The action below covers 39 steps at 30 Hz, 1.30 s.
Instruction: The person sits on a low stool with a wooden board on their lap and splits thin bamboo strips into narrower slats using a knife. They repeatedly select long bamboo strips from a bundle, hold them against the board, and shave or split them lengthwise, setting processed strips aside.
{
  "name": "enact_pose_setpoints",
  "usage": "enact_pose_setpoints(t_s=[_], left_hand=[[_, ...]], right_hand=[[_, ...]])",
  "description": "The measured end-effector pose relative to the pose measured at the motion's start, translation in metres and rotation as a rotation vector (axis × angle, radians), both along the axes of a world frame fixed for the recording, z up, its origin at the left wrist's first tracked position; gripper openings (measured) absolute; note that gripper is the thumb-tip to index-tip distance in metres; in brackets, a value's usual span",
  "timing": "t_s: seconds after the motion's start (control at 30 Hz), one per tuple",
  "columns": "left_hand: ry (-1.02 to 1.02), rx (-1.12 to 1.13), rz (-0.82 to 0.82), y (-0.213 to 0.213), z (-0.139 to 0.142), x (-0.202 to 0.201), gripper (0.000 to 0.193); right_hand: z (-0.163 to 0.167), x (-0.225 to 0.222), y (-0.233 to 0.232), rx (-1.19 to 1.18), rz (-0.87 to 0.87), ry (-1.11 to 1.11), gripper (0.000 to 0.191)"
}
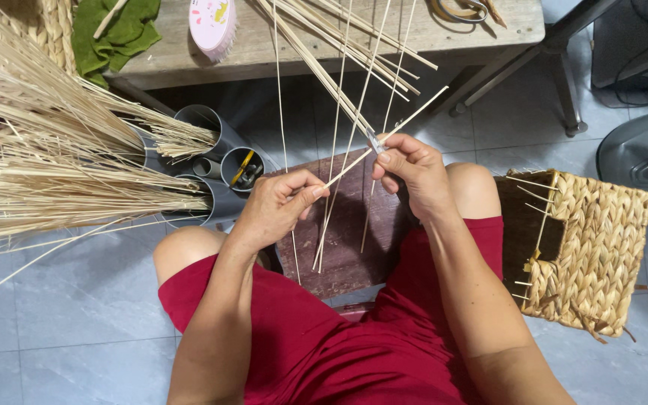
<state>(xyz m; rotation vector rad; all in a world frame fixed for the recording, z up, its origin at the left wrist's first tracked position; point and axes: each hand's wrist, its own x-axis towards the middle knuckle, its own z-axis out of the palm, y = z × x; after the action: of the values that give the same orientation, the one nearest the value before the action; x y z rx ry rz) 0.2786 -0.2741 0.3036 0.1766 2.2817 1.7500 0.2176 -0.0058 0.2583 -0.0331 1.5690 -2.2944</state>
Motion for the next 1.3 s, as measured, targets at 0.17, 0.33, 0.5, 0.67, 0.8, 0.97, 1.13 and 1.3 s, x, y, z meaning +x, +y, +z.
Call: enact_pose_setpoints(t_s=[0.17,0.33,0.5,0.67,0.8,0.97,1.13,1.3], left_hand=[[-0.213,0.056,0.054,-0.021,0.001,0.01,0.019],[-0.199,0.03,0.107,-0.026,-0.002,0.008,0.019],[-0.27,0.079,0.12,-0.01,-0.005,0.002,0.019],[-0.204,0.017,0.024,0.0,0.0,-0.005,0.02],[-0.071,0.063,0.083,0.024,-0.005,-0.011,0.026],[-0.074,0.045,0.141,0.042,-0.009,-0.016,0.018],[-0.091,-0.057,0.108,0.035,-0.004,-0.013,0.017],[-0.076,-0.023,0.061,0.03,0.002,-0.009,0.018]], right_hand=[[0.016,-0.022,0.039,0.036,-0.272,0.043,0.022],[0.027,-0.021,0.052,-0.141,-0.269,-0.016,0.035],[0.015,0.002,0.018,-0.068,0.124,0.017,0.046],[0.006,0.004,0.001,-0.055,0.159,0.031,0.029],[0.002,0.006,-0.007,-0.019,0.164,0.023,0.029],[0.002,0.009,-0.012,-0.007,0.132,0.04,0.03],[0.004,0.005,-0.006,-0.004,0.106,0.055,0.024],[0.006,0.007,0.001,-0.107,0.11,0.004,0.02]])
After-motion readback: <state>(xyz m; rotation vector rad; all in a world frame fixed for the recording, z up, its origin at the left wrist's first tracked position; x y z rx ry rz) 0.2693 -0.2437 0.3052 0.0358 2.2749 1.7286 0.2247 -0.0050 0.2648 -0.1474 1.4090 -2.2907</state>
